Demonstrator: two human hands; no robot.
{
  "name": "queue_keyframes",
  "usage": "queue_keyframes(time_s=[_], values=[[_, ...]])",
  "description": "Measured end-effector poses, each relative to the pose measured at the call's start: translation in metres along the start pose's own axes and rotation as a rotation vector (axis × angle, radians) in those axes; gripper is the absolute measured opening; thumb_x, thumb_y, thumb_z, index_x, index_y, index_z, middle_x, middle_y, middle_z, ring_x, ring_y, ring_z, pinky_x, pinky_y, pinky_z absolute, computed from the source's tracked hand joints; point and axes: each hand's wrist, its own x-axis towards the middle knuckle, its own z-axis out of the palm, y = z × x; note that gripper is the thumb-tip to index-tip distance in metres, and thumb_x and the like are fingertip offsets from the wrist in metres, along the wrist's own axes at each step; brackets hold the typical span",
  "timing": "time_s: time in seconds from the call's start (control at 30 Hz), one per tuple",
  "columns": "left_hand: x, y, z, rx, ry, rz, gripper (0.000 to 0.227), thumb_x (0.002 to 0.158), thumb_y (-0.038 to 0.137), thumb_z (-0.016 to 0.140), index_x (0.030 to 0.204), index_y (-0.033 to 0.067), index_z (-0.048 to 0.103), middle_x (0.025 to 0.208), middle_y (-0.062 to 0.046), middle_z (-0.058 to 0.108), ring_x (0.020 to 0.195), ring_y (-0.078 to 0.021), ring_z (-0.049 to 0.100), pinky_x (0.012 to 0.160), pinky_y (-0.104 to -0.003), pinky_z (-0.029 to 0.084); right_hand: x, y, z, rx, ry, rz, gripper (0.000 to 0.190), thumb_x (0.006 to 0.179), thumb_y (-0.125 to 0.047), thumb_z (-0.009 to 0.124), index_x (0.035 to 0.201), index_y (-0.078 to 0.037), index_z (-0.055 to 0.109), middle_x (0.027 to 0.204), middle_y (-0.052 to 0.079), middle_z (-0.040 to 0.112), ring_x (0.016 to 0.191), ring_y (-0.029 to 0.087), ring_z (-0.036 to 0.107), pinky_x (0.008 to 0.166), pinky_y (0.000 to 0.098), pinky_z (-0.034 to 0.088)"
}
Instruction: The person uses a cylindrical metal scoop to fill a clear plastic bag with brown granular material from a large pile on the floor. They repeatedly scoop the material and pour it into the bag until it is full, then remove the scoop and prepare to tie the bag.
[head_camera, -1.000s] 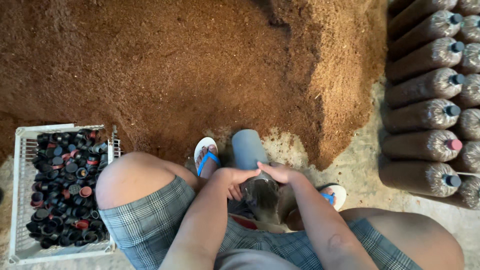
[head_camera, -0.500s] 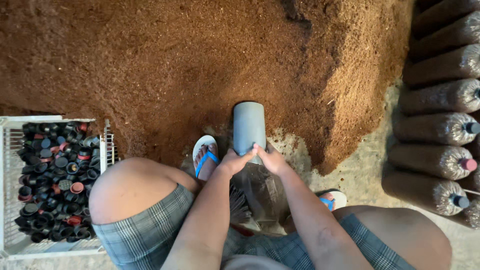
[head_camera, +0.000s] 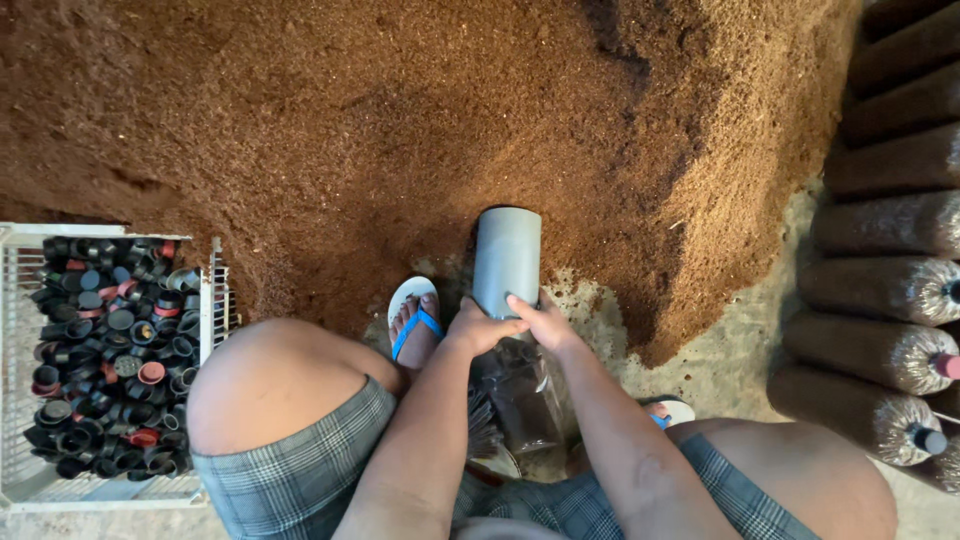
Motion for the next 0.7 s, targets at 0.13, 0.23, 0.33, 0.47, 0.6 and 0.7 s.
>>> queue_keyframes(time_s=[0.13, 0.23, 0.33, 0.47, 0.6, 0.7], values=[[-0.011, 0.011, 0.002, 0.007, 0.009, 0.021, 0.122, 0.058, 0.066, 0.089, 0.145, -0.0021, 0.037, 0.149, -0.024, 0.054, 0.140, -0.0336, 0.052, 0.115, -0.044, 0.046, -0.011, -0.009, -0.007, 0.061, 0.058, -0.022, 0.104, 0.084, -0.063, 0.078, 0.158, -0.002, 0.038, 0.152, 0.029, 0.049, 0.145, 0.039, 0.044, 0.121, 0.0504, 0.035], [-0.003, 0.015, 0.009, -0.048, 0.062, 0.091, 0.123, 0.055, 0.061, 0.093, 0.148, 0.0047, 0.036, 0.152, -0.019, 0.052, 0.141, -0.0331, 0.051, 0.118, -0.044, 0.044, 0.008, 0.008, -0.018, 0.137, 0.110, -0.107, 0.096, 0.078, -0.058, 0.086, 0.152, -0.010, 0.048, 0.143, 0.024, 0.059, 0.136, 0.036, 0.055, 0.113, 0.0483, 0.045], [-0.017, 0.034, 0.008, -0.066, 0.079, 0.183, 0.116, 0.057, 0.054, 0.094, 0.144, 0.0006, 0.038, 0.149, -0.023, 0.053, 0.141, -0.0388, 0.050, 0.119, -0.048, 0.042, 0.012, 0.013, -0.028, 0.379, 0.135, -0.334, 0.077, 0.086, -0.033, 0.086, 0.148, -0.006, 0.049, 0.136, 0.029, 0.056, 0.131, 0.042, 0.054, 0.110, 0.0527, 0.046], [-0.037, 0.049, 0.008, -0.083, 0.095, 0.245, 0.119, 0.059, 0.050, 0.093, 0.152, 0.0131, 0.029, 0.153, -0.016, 0.051, 0.143, -0.0342, 0.049, 0.118, -0.044, 0.043, -0.033, -0.021, -0.037, 0.445, 0.141, -0.434, 0.095, 0.086, -0.026, 0.084, 0.159, -0.001, 0.029, 0.146, 0.036, 0.047, 0.140, 0.046, 0.046, 0.115, 0.0555, 0.041], [-0.055, 0.052, 0.011, -0.118, 0.129, 0.416, 0.131, 0.059, 0.048, 0.094, 0.161, 0.0181, 0.018, 0.162, -0.017, 0.039, 0.148, -0.0372, 0.040, 0.122, -0.049, 0.038, -0.035, -0.021, -0.041, 0.567, 0.160, -0.573, 0.070, 0.104, -0.039, 0.060, 0.160, -0.008, 0.033, 0.160, 0.024, 0.039, 0.150, 0.035, 0.034, 0.124, 0.0542, 0.027], [-0.079, 0.058, 0.013, -0.073, 0.169, 0.520, 0.135, 0.058, 0.046, 0.095, 0.161, 0.0142, 0.014, 0.164, -0.021, 0.033, 0.150, -0.0390, 0.036, 0.125, -0.050, 0.033, -0.089, -0.057, -0.039, 0.799, 0.180, -0.542, 0.066, 0.110, -0.052, 0.032, 0.159, -0.008, 0.036, 0.160, 0.020, 0.040, 0.150, 0.034, 0.035, 0.126, 0.0536, 0.024]])
